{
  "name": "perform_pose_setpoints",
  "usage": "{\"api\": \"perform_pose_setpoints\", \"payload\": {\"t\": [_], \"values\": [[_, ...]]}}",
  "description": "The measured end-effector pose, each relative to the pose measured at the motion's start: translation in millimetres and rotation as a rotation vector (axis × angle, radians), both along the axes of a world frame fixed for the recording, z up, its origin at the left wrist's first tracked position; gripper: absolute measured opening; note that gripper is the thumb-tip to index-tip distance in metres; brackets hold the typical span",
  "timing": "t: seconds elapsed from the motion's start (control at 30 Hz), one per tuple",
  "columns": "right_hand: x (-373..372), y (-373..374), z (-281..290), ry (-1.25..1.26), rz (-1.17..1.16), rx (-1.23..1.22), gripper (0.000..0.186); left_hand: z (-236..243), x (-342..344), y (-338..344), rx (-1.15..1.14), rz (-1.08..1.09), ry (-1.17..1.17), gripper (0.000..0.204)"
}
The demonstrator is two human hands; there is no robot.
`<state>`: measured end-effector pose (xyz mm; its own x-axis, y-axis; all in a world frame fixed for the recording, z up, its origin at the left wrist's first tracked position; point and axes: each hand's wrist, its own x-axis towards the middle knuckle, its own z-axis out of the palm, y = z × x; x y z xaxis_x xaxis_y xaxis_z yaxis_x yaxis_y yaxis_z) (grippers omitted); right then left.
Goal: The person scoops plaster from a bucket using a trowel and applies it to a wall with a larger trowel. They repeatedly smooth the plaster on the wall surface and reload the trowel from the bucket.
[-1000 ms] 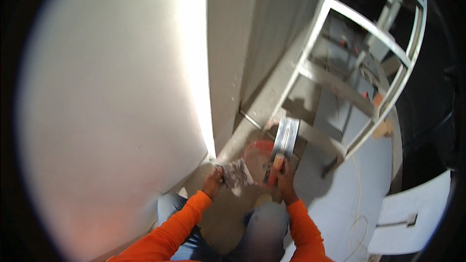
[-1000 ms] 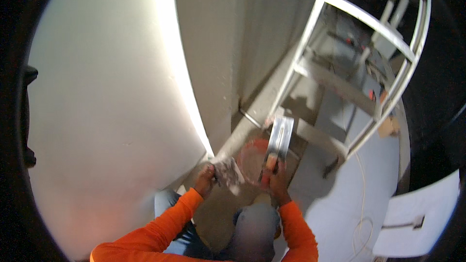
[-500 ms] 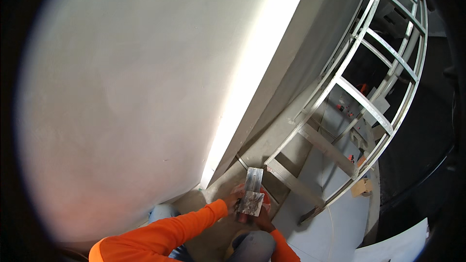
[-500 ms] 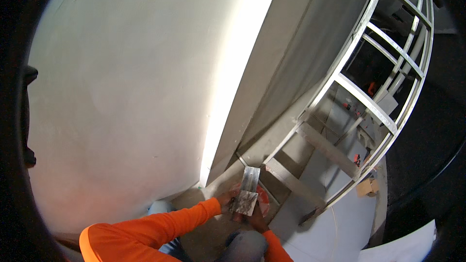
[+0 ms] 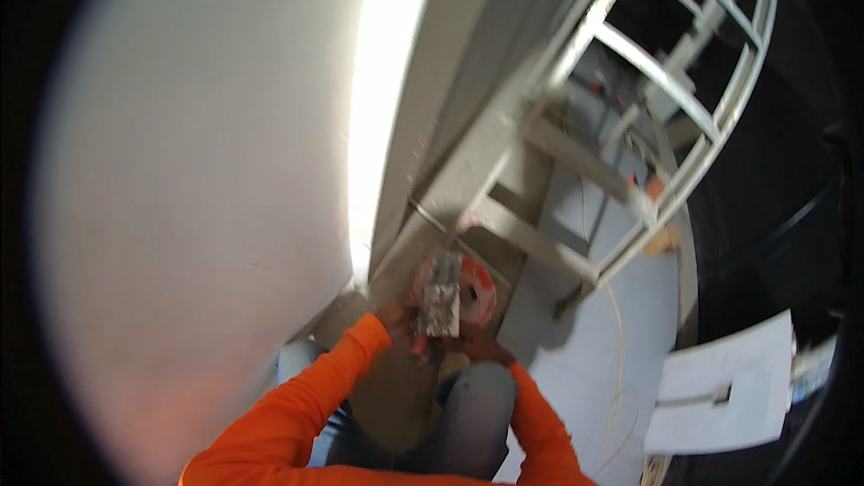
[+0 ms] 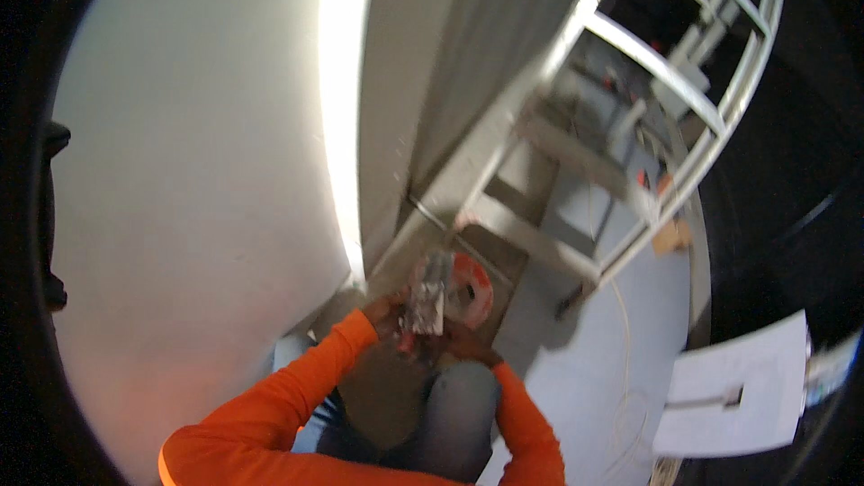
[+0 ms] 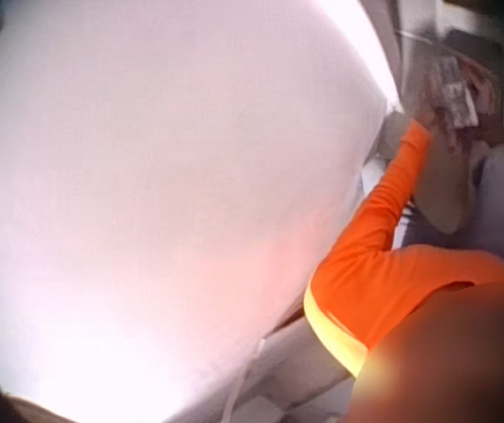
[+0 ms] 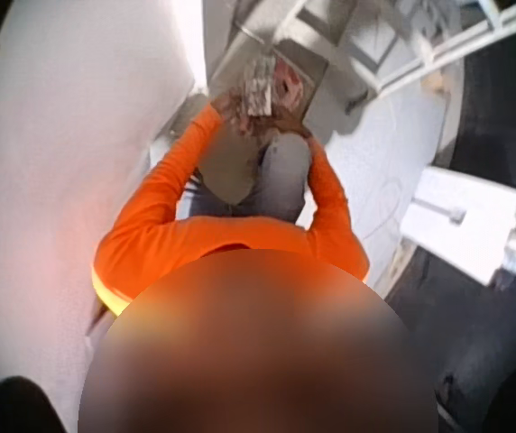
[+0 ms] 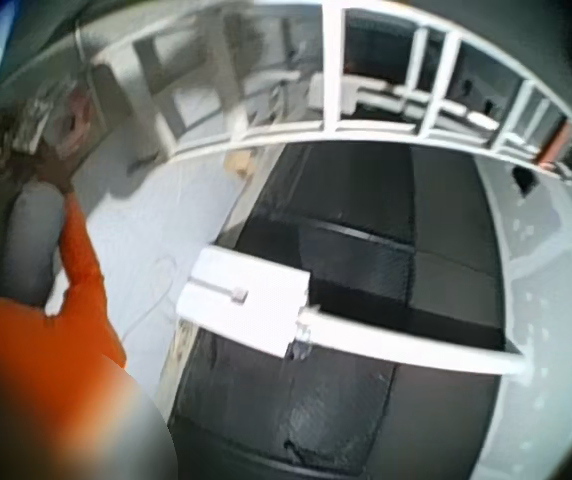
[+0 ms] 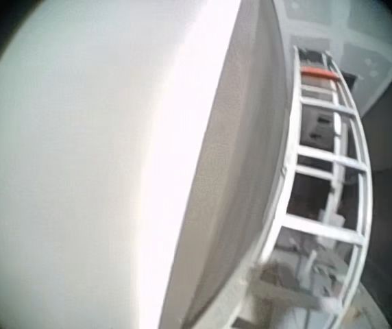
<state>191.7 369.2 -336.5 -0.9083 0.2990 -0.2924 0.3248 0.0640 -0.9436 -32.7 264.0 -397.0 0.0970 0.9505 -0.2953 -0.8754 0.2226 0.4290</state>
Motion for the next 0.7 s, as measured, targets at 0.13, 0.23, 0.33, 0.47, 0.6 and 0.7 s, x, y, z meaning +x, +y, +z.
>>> {"api": "perform_pose_setpoints", "payload": {"t": [0.13,0.23,0.33,0.47,0.6,0.7], "values": [[6.4,2.6,-15.6,-0.069,0.019,-0.094,0.048,0.2,4.0,-9.8,-0.027,0.005,0.03,0.057],[28.7,20.0,-32.8,-0.132,-0.442,-0.224,0.04,4.5,1.8,-16.9,-0.003,0.068,0.036,0.058],[46.2,36.7,-57.0,-0.19,-0.965,-0.125,0.037,6.4,-3.0,-25.4,0.008,0.091,0.007,0.06],[57.8,52.6,-95.6,-0.192,-1.21,-0.568,0.042,3.1,-8.9,-34.2,-0.02,0.142,0.045,0.058],[65.8,66.3,-133.2,0.039,-0.925,-0.516,0.047,-5.2,-9.8,-41.3,-0.023,0.168,0.065,0.059],[87.6,74.3,-144.9,0.042,-0.813,-0.436,0.047,-15.1,-9.7,-46.6,-0.017,0.193,0.087,0.058]]}}
